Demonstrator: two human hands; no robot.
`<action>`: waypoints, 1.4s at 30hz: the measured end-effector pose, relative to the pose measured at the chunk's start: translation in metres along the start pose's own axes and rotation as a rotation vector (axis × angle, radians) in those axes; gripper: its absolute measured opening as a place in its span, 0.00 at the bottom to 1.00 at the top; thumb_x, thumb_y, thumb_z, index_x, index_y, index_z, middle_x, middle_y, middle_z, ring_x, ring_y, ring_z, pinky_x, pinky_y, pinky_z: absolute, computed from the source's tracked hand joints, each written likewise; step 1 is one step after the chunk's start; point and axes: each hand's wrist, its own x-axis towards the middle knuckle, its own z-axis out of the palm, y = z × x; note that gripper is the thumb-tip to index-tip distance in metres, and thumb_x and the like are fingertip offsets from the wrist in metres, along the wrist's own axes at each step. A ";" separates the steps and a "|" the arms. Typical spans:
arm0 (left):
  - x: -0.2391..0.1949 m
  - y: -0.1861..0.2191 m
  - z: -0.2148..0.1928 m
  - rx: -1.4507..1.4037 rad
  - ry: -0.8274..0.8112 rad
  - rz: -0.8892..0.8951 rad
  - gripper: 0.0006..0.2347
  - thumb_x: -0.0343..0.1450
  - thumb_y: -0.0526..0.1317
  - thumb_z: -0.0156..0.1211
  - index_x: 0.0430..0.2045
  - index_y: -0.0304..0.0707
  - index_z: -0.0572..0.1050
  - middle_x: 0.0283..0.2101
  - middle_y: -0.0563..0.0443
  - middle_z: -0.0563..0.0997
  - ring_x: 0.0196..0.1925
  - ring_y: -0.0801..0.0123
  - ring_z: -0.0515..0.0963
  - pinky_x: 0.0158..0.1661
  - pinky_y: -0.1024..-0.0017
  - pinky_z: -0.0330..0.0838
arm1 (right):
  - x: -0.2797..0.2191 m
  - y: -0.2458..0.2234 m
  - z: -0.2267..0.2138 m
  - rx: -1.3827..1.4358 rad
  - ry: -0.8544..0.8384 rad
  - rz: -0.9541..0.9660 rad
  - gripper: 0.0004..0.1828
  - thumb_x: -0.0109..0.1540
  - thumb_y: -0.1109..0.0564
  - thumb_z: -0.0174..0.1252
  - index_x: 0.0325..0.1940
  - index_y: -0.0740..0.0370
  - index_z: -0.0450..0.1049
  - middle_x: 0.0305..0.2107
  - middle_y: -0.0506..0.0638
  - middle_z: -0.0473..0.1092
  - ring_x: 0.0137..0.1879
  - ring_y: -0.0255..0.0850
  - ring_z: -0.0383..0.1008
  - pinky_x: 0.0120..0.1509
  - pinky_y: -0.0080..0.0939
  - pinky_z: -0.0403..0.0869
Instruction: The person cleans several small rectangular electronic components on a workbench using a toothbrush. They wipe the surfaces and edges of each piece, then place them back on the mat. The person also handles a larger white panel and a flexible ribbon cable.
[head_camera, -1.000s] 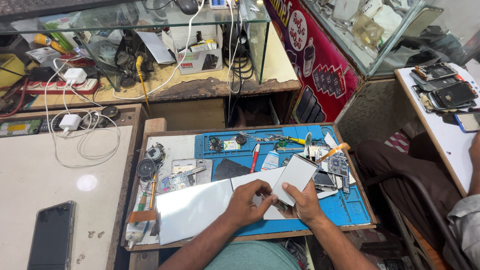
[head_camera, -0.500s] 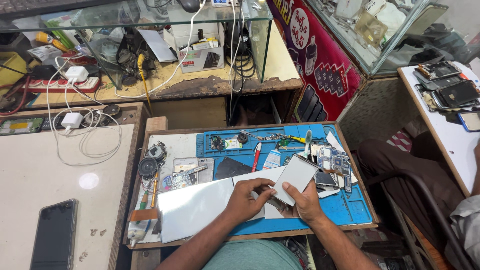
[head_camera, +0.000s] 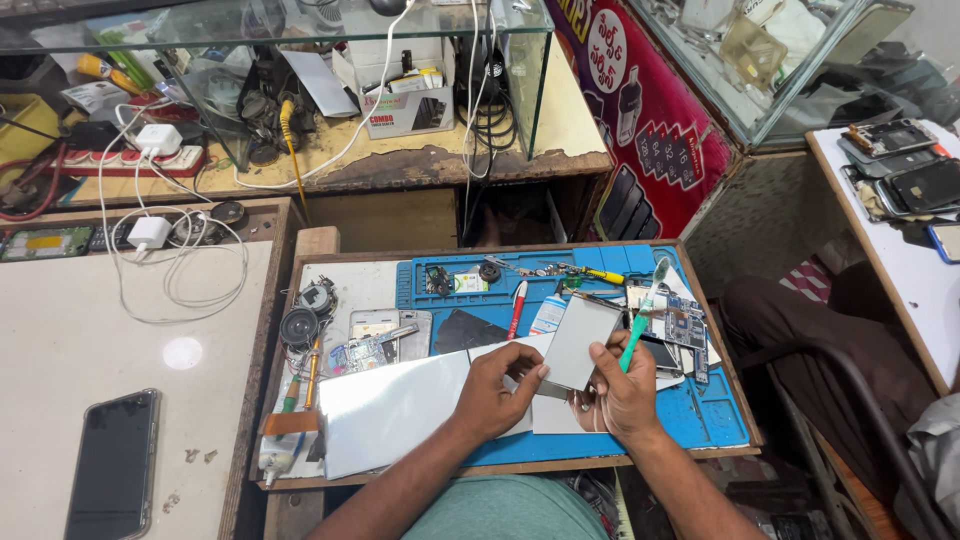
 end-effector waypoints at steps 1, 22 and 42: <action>0.000 0.000 0.001 0.009 0.003 -0.001 0.07 0.72 0.37 0.64 0.36 0.30 0.78 0.32 0.46 0.84 0.33 0.67 0.85 0.38 0.72 0.78 | 0.000 0.000 -0.001 -0.030 0.008 -0.004 0.09 0.66 0.60 0.62 0.40 0.66 0.68 0.24 0.45 0.68 0.22 0.24 0.61 0.25 0.26 0.63; 0.000 -0.010 0.002 -0.087 0.033 -0.107 0.13 0.70 0.37 0.68 0.44 0.28 0.79 0.34 0.43 0.88 0.32 0.72 0.87 0.35 0.76 0.80 | 0.002 0.011 -0.003 -0.182 0.069 0.018 0.13 0.64 0.58 0.62 0.46 0.70 0.70 0.20 0.44 0.68 0.19 0.26 0.62 0.21 0.29 0.64; 0.001 -0.022 0.005 -0.205 0.052 -0.190 0.16 0.67 0.37 0.72 0.44 0.28 0.78 0.32 0.48 0.85 0.31 0.78 0.82 0.34 0.78 0.78 | 0.001 0.003 0.007 -0.259 0.089 -0.004 0.22 0.64 0.59 0.62 0.58 0.74 0.66 0.26 0.51 0.75 0.20 0.26 0.63 0.22 0.28 0.65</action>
